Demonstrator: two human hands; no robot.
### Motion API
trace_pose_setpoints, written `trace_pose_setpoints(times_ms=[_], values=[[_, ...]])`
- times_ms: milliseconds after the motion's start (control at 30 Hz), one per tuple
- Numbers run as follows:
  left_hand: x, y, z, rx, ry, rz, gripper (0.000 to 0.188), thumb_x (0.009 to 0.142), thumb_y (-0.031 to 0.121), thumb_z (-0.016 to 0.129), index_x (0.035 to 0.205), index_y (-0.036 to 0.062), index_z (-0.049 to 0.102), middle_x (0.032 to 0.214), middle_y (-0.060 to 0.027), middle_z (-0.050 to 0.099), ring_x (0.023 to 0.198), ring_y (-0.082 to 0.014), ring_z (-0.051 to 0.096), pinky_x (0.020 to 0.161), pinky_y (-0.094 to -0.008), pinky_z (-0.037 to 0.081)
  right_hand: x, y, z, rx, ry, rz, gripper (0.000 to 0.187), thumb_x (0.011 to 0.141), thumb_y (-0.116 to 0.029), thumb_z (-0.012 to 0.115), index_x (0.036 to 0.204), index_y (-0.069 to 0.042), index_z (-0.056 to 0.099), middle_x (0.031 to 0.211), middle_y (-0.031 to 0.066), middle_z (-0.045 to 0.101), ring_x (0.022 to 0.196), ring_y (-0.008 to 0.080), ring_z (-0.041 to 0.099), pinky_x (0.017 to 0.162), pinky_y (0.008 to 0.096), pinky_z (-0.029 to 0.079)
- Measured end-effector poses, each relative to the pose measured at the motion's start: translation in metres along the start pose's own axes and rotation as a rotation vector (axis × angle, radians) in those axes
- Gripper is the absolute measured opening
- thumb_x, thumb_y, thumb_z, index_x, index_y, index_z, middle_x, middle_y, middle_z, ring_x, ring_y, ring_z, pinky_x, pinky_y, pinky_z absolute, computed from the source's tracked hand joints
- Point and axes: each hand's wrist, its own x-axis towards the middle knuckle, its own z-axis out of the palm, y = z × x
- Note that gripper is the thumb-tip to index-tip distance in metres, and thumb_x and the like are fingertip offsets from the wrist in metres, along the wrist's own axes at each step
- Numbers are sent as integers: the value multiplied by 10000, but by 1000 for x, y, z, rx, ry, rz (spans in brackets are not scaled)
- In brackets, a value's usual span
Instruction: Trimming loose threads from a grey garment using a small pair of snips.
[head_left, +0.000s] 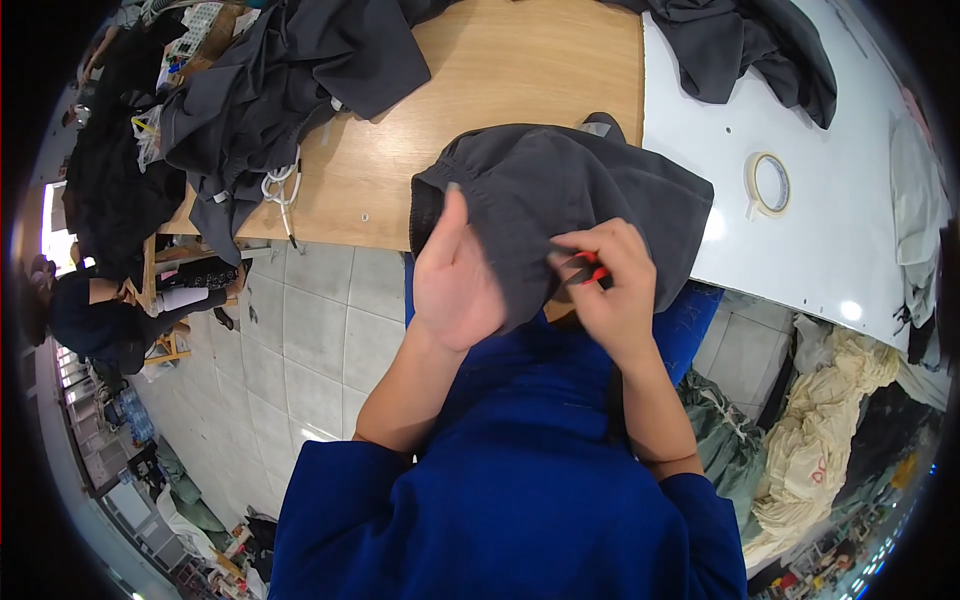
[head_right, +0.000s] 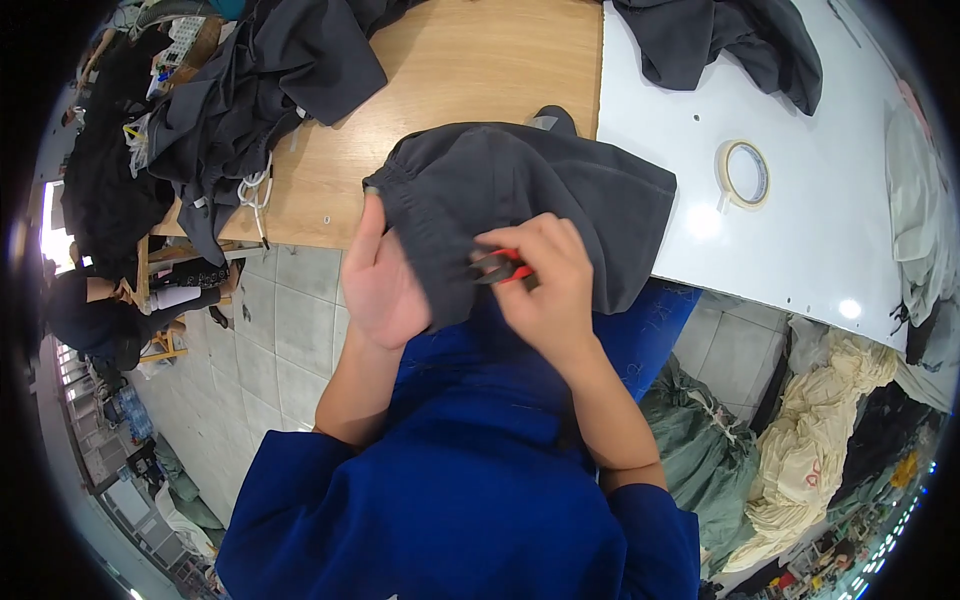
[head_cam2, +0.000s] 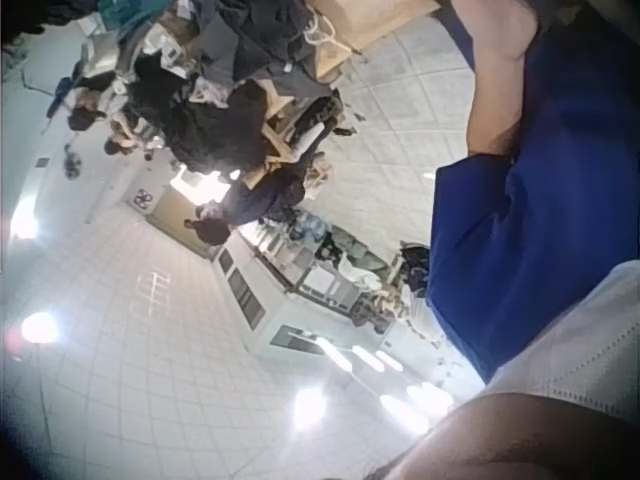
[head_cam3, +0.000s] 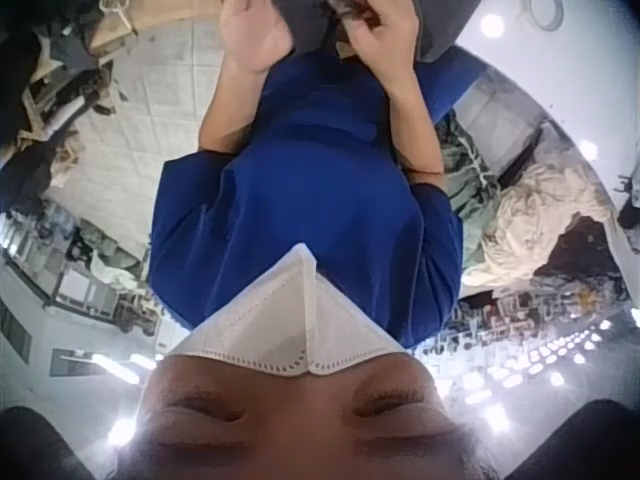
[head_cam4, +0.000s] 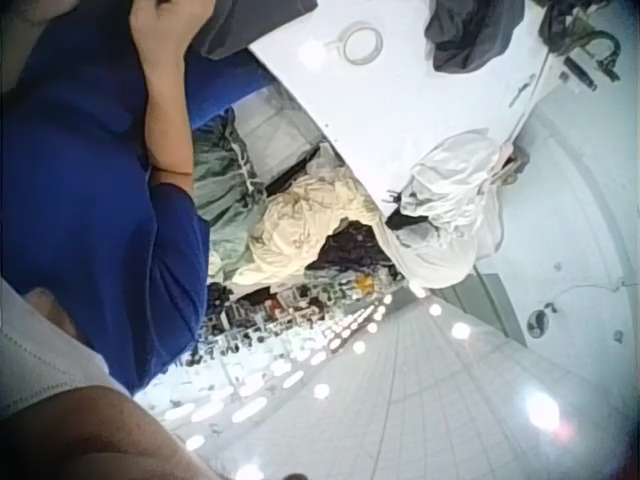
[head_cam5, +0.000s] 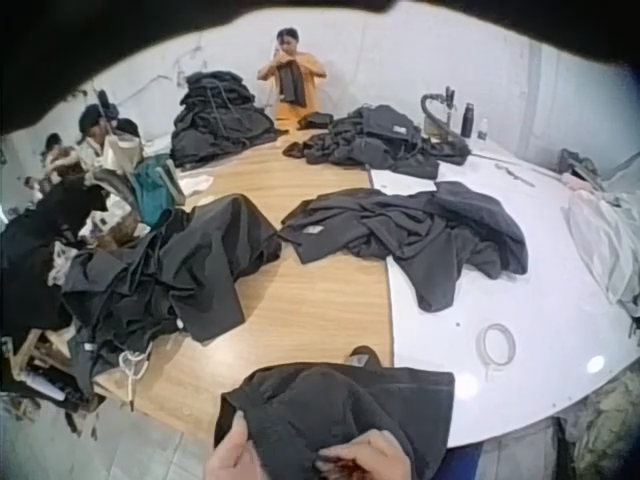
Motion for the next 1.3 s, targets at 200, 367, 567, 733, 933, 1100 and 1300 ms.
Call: trace_pose_setpoints(times_ms=[200,367,567,733,933,1100,1300], values=[[-10,4,-17,300,-54,-157,478,969,284,362,1354,3,328,1247,-78,503,1122,-176,499,962,-336,389,1,12,-11,83,123,149,151,696,-28,704,839,-42,658,710,48,552,678,182,511,610,281,398],[-11,3,-15,533,68,-146,413,950,193,456,1315,13,390,1183,-52,538,1052,-122,538,882,-295,446,-5,10,-10,109,57,129,188,687,-34,714,869,-56,671,723,37,544,681,164,503,620,261,397],[-9,4,-18,595,156,31,352,931,125,492,1261,7,452,1123,-64,590,992,-113,578,838,-258,468,-12,11,-16,78,45,138,244,677,-25,709,916,-62,674,741,37,540,686,167,507,638,260,403],[-7,31,-20,592,220,233,352,926,99,490,1261,-6,458,1110,-80,609,941,-126,610,799,-250,491,-16,29,-34,66,273,306,187,807,-28,639,993,-44,643,781,13,509,704,96,485,636,216,392],[-11,11,-15,433,192,64,381,950,136,436,1300,-11,400,1126,-103,592,959,-168,610,829,-293,499,-22,11,-41,623,257,492,238,977,-198,422,1112,-16,495,756,22,514,644,54,493,595,172,398],[-11,-10,7,376,115,30,407,963,162,402,1339,20,333,1173,-89,548,1012,-163,581,831,-309,496,-29,-24,-24,833,-51,365,424,993,-361,305,1209,-5,384,715,49,512,589,99,532,564,206,435],[-10,-15,13,346,125,-143,334,963,195,440,1242,11,426,1139,-85,567,1017,-158,576,842,-304,484,-32,-36,-30,670,7,270,527,987,-415,274,1289,7,359,755,35,504,642,75,483,586,192,383]])
